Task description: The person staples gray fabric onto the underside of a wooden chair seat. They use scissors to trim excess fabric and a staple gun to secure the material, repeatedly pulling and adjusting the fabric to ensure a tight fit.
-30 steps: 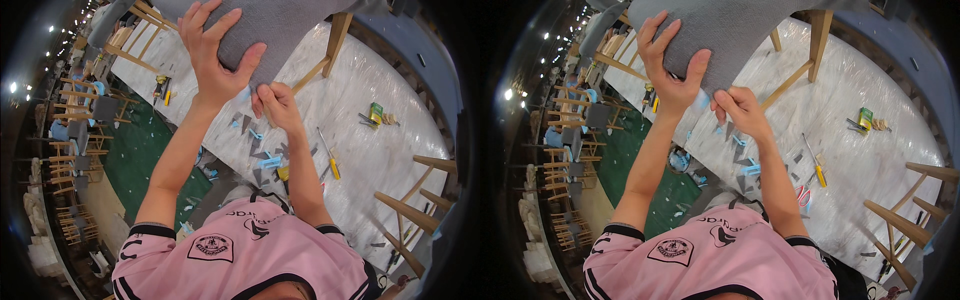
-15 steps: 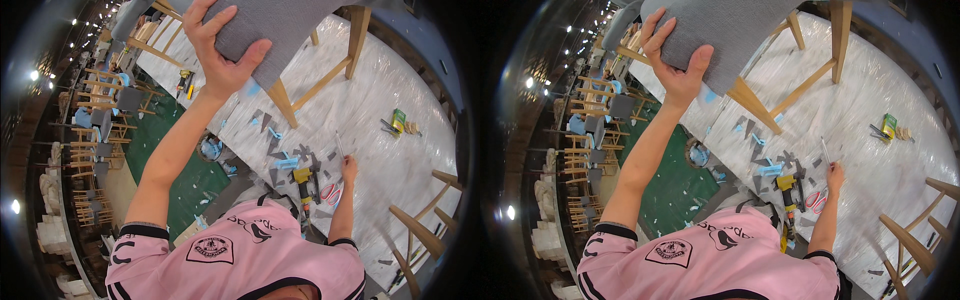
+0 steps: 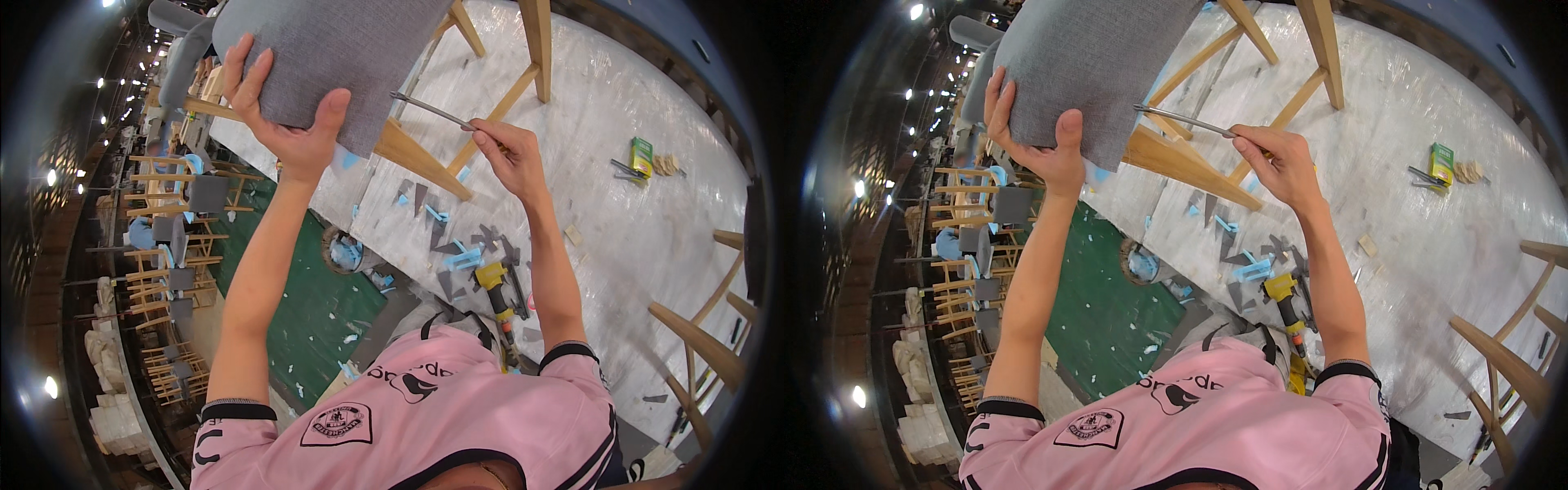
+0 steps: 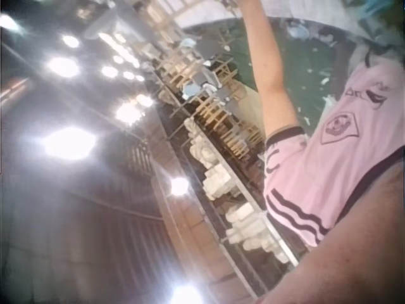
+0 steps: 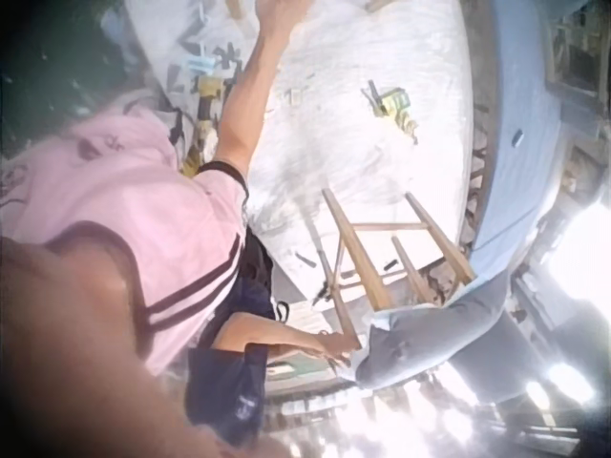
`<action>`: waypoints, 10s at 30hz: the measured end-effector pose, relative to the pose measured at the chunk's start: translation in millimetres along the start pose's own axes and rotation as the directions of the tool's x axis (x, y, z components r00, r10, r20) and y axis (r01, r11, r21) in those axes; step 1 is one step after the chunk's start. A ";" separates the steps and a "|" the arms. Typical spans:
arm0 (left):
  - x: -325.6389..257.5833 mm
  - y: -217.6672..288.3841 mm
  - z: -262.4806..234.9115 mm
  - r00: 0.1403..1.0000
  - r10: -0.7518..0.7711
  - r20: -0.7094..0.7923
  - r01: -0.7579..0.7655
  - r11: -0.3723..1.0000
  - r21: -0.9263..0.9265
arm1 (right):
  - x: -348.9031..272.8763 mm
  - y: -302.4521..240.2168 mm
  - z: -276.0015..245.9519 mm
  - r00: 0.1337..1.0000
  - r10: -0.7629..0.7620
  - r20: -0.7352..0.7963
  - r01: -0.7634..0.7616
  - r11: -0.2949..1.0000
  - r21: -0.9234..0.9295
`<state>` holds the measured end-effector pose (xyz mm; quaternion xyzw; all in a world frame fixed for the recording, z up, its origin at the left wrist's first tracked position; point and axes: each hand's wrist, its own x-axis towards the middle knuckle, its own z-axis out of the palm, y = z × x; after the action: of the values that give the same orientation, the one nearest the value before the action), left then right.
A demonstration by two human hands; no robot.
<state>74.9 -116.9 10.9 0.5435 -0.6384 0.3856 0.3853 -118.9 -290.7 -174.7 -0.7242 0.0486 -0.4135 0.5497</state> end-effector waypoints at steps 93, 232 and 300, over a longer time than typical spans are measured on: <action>-3.7 -7.6 -3.0 0.999 0.031 -0.043 -0.024 0.988 0.153 | 115.9 -39.3 10.0 0.685 -0.719 0.115 0.711 0.627 -0.317; 16.7 31.5 -24.9 0.949 -0.313 0.044 0.315 0.949 -0.032 | 26.0 -83.1 114.9 0.939 0.325 0.113 -0.306 0.638 0.707; -97.3 50.1 4.1 0.606 -0.795 0.026 0.653 0.478 -0.587 | 18.9 -89.4 114.0 0.968 0.250 -0.015 -0.219 0.874 0.434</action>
<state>35.9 -76.4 -83.1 0.5767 -0.3717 0.0524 0.7256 -66.5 -179.4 -95.7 -0.5592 0.0633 -0.3698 0.7393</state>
